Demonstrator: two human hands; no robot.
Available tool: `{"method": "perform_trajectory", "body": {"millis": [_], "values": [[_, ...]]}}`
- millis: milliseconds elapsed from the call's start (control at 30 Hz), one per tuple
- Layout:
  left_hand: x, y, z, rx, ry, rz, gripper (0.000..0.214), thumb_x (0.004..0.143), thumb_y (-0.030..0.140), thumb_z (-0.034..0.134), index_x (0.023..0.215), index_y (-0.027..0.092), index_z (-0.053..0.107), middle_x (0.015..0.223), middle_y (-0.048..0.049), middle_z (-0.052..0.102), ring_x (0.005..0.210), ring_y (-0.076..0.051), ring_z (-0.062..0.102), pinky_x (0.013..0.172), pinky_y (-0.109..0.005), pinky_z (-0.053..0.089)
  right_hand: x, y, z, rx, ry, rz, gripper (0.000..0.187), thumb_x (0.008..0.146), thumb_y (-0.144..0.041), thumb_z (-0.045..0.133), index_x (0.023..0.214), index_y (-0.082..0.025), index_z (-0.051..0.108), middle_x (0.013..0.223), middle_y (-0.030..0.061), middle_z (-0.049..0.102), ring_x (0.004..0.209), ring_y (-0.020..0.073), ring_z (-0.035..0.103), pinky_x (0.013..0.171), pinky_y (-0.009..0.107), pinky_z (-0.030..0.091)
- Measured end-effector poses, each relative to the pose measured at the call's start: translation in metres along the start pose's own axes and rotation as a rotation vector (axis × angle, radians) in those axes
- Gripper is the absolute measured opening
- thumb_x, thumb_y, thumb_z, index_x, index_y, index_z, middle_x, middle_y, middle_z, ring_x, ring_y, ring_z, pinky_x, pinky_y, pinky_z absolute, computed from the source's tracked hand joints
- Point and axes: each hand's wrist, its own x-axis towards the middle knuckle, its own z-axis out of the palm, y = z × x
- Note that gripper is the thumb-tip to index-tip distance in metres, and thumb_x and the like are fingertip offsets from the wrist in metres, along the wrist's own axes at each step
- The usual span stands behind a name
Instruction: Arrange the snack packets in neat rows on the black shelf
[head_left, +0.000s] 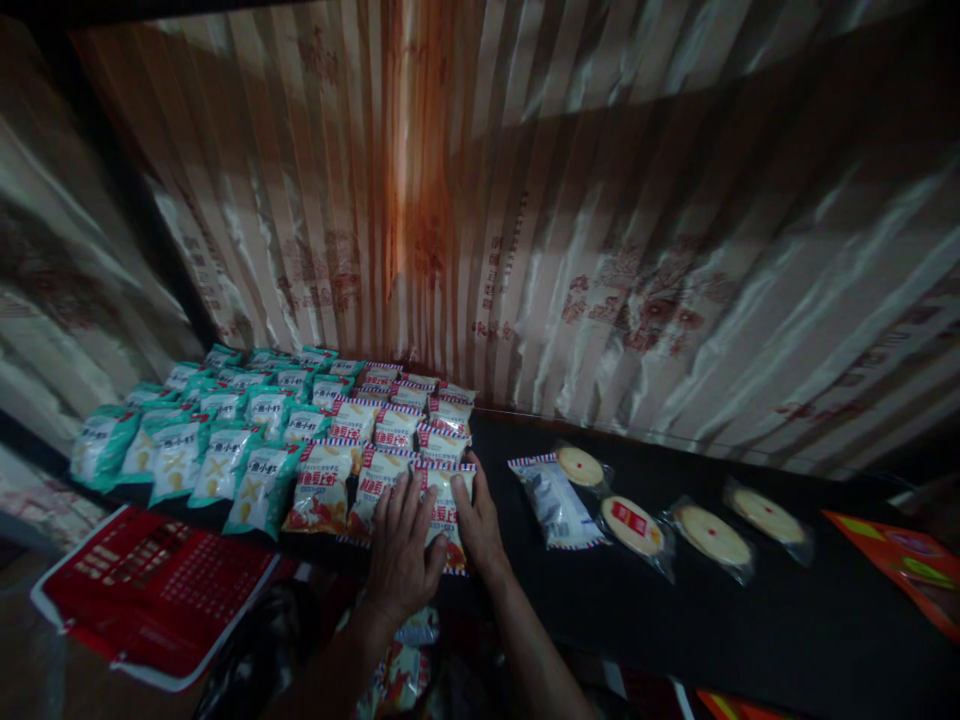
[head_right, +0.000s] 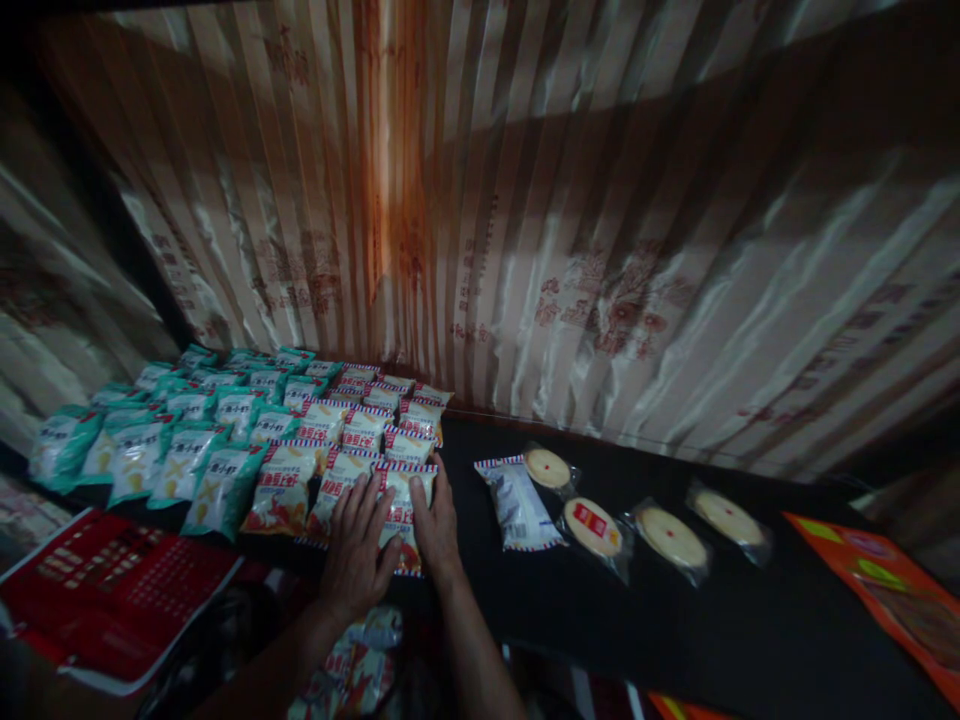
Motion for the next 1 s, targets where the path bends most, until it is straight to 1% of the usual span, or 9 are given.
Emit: {"method": "perform_trajectory", "body": {"millis": [133, 333, 533, 733, 867, 1000], "values": [[0.0, 0.0, 0.001, 0.007, -0.009, 0.0, 0.057, 0.085, 0.027, 0.046, 0.139, 0.014, 0.031, 0.148, -0.0141, 0.029, 0.138, -0.029, 0.021, 0.107, -0.05, 0.025, -0.003, -0.002, 0.0, -0.016, -0.001, -0.015, 0.069, 0.08, -0.053, 0.05, 0.138, -0.02, 0.036, 0.13, 0.0083, 0.055, 0.121, 0.025, 0.049, 0.101, 0.039, 0.04], [-0.002, -0.001, 0.002, 0.001, -0.007, -0.006, 0.058, 0.086, 0.028, 0.045, 0.14, 0.014, 0.029, 0.148, -0.0143, 0.03, 0.138, -0.029, 0.021, 0.107, -0.05, 0.025, -0.011, -0.001, -0.007, -0.048, 0.029, -0.016, 0.071, 0.078, -0.053, 0.053, 0.138, -0.019, 0.037, 0.134, 0.0096, 0.051, 0.124, 0.0259, 0.046, 0.101, 0.039, 0.039], [-0.003, 0.0, -0.001, 0.004, 0.003, -0.005, 0.055, 0.086, 0.03, 0.044, 0.138, 0.013, 0.033, 0.148, -0.0146, 0.03, 0.138, -0.028, 0.02, 0.109, -0.048, 0.022, -0.026, -0.002, -0.007, -0.128, 0.032, 0.0, 0.077, 0.076, -0.053, 0.056, 0.139, -0.016, 0.034, 0.138, 0.014, 0.046, 0.124, 0.0271, 0.046, 0.101, 0.04, 0.039], [-0.005, -0.001, 0.0, 0.012, -0.039, -0.029, 0.056, 0.086, 0.03, 0.043, 0.139, 0.015, 0.032, 0.148, -0.0123, 0.03, 0.139, -0.027, 0.019, 0.11, -0.048, 0.019, -0.051, -0.003, -0.013, -0.246, 0.064, 0.0, 0.081, 0.074, -0.055, 0.057, 0.14, -0.014, 0.032, 0.144, 0.0155, 0.037, 0.132, 0.0288, 0.035, 0.105, 0.044, 0.033], [-0.007, -0.001, 0.001, 0.013, -0.038, -0.047, 0.057, 0.086, 0.032, 0.043, 0.139, 0.014, 0.031, 0.148, -0.0132, 0.029, 0.139, -0.027, 0.018, 0.11, -0.047, 0.019, -0.061, 0.002, -0.016, -0.317, 0.054, -0.024, 0.082, 0.074, -0.057, 0.055, 0.138, -0.009, 0.035, 0.141, 0.018, 0.04, 0.13, 0.03, 0.037, 0.105, 0.045, 0.033], [-0.006, -0.001, 0.001, 0.017, -0.016, -0.06, 0.061, 0.087, 0.032, 0.042, 0.142, 0.012, 0.025, 0.149, -0.0138, 0.027, 0.139, -0.027, 0.018, 0.11, -0.046, 0.02, -0.068, 0.006, -0.017, -0.377, 0.061, -0.072, 0.079, 0.077, -0.057, 0.051, 0.136, -0.007, 0.037, 0.138, 0.0199, 0.043, 0.128, 0.0304, 0.04, 0.104, 0.046, 0.035]]}}
